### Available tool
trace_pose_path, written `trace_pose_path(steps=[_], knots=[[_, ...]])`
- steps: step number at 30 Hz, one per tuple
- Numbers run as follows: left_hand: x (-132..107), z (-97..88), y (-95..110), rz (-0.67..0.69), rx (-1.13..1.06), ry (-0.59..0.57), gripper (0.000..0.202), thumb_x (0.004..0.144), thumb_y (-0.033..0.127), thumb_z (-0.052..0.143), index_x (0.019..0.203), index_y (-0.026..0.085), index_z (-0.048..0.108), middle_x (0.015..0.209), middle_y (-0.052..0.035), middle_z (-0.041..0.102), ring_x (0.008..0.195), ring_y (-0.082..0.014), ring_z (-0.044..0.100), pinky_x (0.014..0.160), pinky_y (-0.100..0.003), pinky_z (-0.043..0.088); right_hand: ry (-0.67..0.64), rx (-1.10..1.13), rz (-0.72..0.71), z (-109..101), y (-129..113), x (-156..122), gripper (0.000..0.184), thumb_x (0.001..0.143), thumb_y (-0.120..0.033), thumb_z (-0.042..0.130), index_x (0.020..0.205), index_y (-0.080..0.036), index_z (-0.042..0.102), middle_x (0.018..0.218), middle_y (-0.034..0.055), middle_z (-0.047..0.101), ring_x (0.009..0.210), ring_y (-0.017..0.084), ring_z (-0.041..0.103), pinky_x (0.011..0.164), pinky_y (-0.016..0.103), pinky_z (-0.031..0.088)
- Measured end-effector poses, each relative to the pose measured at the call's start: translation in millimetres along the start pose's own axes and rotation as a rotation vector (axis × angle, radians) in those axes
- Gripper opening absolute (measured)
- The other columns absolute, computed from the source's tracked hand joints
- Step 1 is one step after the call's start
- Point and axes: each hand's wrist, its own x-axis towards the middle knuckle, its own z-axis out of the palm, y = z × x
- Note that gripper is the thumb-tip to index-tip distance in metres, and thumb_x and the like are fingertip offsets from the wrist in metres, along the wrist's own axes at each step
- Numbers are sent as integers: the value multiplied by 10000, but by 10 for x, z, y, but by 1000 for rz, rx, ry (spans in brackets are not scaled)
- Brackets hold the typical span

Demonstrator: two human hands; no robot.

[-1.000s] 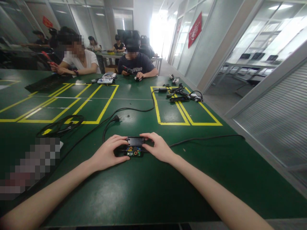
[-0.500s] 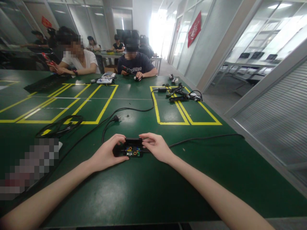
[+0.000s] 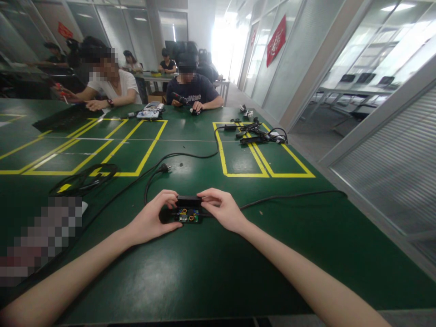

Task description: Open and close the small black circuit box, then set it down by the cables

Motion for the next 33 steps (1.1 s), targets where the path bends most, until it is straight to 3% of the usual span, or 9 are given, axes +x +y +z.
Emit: trace_pose_path(steps=[12,27,33], knots=[[4,-5,2,-18,-39,14,449,764,213,818,1098,238,519,1160,-47,605,919,-192,625,806,-350,576,-16,-11,-42,4,-40,-6,220,880,-328,747,1067,-217,779,1121,77,758,1037,229,752,951,397,640],[-9,5,-19,-26,-18,9,493,782,217,820,1169,248,517,1098,-13,608,910,-188,630,805,-337,567,-50,-22,-70,-6,-38,-25,196,908,-262,710,1084,-197,765,1104,74,758,1029,210,744,942,361,637],[5,-31,21,-7,16,-21,468,783,199,817,1163,245,548,1095,-14,623,925,-189,642,821,-325,568,-110,-142,-244,-28,-110,-29,160,967,-239,657,1085,-208,762,1096,81,751,1011,210,719,886,368,627]])
